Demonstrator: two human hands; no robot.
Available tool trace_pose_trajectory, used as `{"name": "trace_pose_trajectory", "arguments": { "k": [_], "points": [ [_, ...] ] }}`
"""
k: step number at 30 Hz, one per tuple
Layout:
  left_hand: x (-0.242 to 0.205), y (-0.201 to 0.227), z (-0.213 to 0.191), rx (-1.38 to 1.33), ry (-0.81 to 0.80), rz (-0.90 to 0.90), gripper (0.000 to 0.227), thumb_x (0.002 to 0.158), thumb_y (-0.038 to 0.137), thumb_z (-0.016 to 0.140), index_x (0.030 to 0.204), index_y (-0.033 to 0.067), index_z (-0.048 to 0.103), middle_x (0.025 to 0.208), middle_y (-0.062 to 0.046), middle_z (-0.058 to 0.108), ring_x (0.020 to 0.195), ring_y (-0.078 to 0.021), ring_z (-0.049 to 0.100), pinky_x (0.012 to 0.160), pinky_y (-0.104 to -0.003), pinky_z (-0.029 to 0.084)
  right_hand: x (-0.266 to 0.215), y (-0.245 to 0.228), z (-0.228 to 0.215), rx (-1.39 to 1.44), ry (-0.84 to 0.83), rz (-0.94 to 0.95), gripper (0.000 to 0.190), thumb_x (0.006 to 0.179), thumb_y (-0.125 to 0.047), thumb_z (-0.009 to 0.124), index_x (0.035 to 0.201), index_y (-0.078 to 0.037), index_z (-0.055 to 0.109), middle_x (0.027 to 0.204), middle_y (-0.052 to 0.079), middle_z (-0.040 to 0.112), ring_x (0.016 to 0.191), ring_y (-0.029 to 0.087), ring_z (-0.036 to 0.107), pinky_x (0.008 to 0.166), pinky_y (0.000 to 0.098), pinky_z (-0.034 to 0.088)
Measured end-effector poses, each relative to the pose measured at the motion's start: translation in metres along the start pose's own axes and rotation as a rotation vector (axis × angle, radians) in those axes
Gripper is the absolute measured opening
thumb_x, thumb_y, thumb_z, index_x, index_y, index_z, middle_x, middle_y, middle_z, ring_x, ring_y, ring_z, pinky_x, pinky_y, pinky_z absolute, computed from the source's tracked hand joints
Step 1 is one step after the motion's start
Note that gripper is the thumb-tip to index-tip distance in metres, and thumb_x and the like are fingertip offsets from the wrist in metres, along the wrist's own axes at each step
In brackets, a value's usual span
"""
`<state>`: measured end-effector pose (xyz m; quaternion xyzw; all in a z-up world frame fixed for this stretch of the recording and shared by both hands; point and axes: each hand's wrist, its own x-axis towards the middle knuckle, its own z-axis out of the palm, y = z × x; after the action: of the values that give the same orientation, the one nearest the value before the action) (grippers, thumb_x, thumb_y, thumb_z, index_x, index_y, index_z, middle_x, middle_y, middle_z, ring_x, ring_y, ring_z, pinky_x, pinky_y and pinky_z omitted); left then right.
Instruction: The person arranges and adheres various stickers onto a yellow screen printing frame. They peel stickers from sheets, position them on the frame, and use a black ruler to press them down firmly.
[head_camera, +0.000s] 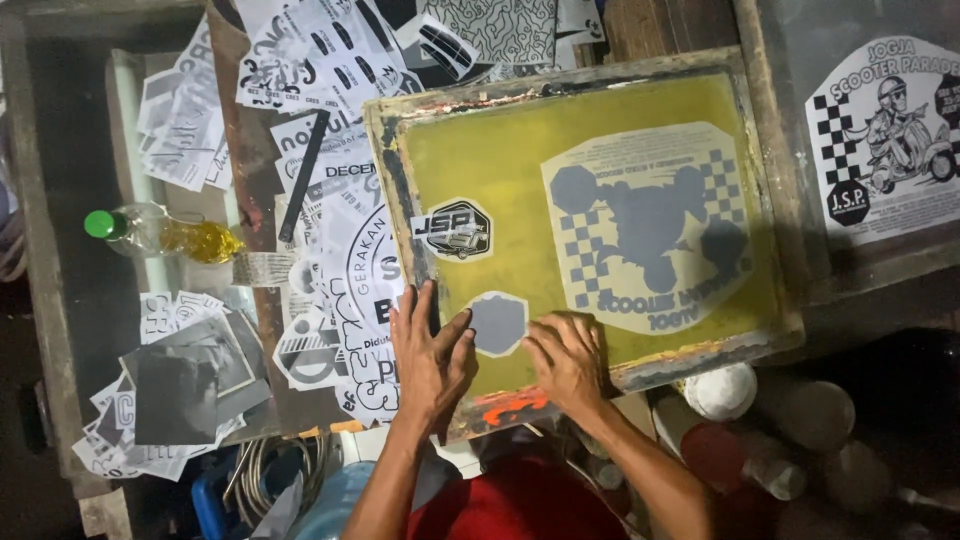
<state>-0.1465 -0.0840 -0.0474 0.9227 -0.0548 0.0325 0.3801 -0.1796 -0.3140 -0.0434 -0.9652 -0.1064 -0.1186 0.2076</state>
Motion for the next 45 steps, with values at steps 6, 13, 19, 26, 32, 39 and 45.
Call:
{"name": "trace_pose_trajectory", "arguments": {
  "k": [6, 13, 19, 26, 32, 39, 45],
  "points": [
    [-0.005, -0.003, 0.004, 0.049, 0.079, 0.007, 0.028, 0.096, 0.044, 0.061, 0.113, 0.0309, 0.080, 0.158, -0.015, 0.047, 0.151, -0.0444, 0.030, 0.121, -0.064, 0.018, 0.009, 0.004, 0.011, -0.023, 0.062, -0.031, 0.020, 0.096, -0.037, 0.070, 0.108, -0.021, 0.075, 0.102, -0.001, 0.063, 0.093, 0.026, 0.061, 0.077, 0.0418, 0.043],
    [0.009, -0.007, 0.010, 0.085, 0.144, 0.009, 0.025, 0.097, 0.043, 0.063, 0.113, 0.0333, 0.080, 0.160, -0.015, 0.045, 0.152, -0.0443, 0.029, 0.122, -0.061, 0.018, 0.029, 0.002, 0.003, -0.052, 0.108, -0.068, 0.016, 0.097, -0.033, 0.070, 0.104, -0.019, 0.073, 0.097, 0.003, 0.060, 0.090, 0.029, 0.062, 0.076, 0.0416, 0.044],
    [0.009, -0.003, 0.010, 0.103, 0.110, -0.021, 0.027, 0.097, 0.045, 0.062, 0.114, 0.0338, 0.080, 0.161, -0.016, 0.043, 0.153, -0.0442, 0.027, 0.122, -0.062, 0.016, 0.033, 0.001, 0.000, -0.052, 0.086, -0.063, 0.015, 0.096, -0.033, 0.071, 0.104, -0.020, 0.073, 0.098, 0.003, 0.060, 0.092, 0.029, 0.063, 0.078, 0.0421, 0.045],
    [-0.018, 0.014, 0.002, 0.029, 0.005, -0.111, 0.042, 0.099, 0.058, 0.049, 0.114, 0.0338, 0.080, 0.164, -0.015, 0.036, 0.155, -0.0450, 0.017, 0.122, -0.064, 0.008, 0.016, 0.000, -0.004, -0.056, 0.046, -0.046, 0.014, 0.096, -0.033, 0.071, 0.101, -0.020, 0.074, 0.101, 0.003, 0.060, 0.094, 0.027, 0.062, 0.081, 0.0425, 0.043],
    [-0.035, 0.011, 0.004, 0.050, 0.000, -0.071, 0.037, 0.098, 0.054, 0.054, 0.115, 0.0338, 0.080, 0.165, -0.014, 0.034, 0.155, -0.0444, 0.016, 0.121, -0.063, 0.008, 0.003, -0.010, -0.014, -0.046, 0.051, -0.017, 0.014, 0.096, -0.032, 0.072, 0.101, -0.020, 0.074, 0.102, 0.004, 0.060, 0.096, 0.028, 0.062, 0.083, 0.0431, 0.043],
    [-0.046, 0.000, 0.011, 0.001, 0.075, -0.048, 0.033, 0.096, 0.046, 0.063, 0.123, 0.0326, 0.077, 0.162, -0.016, 0.041, 0.152, -0.0464, 0.027, 0.121, -0.064, 0.016, -0.017, 0.001, -0.007, -0.003, 0.114, 0.026, 0.014, 0.096, -0.030, 0.072, 0.107, -0.023, 0.077, 0.106, 0.001, 0.063, 0.095, 0.024, 0.062, 0.082, 0.0391, 0.043],
    [-0.045, -0.004, 0.022, 0.038, 0.121, -0.024, 0.029, 0.097, 0.046, 0.063, 0.119, 0.0344, 0.078, 0.161, -0.014, 0.043, 0.152, -0.0446, 0.027, 0.120, -0.064, 0.017, -0.011, -0.010, -0.007, 0.016, 0.144, 0.055, 0.015, 0.097, -0.033, 0.073, 0.103, -0.020, 0.077, 0.107, 0.003, 0.063, 0.095, 0.026, 0.062, 0.080, 0.0399, 0.043]
  ]
}}
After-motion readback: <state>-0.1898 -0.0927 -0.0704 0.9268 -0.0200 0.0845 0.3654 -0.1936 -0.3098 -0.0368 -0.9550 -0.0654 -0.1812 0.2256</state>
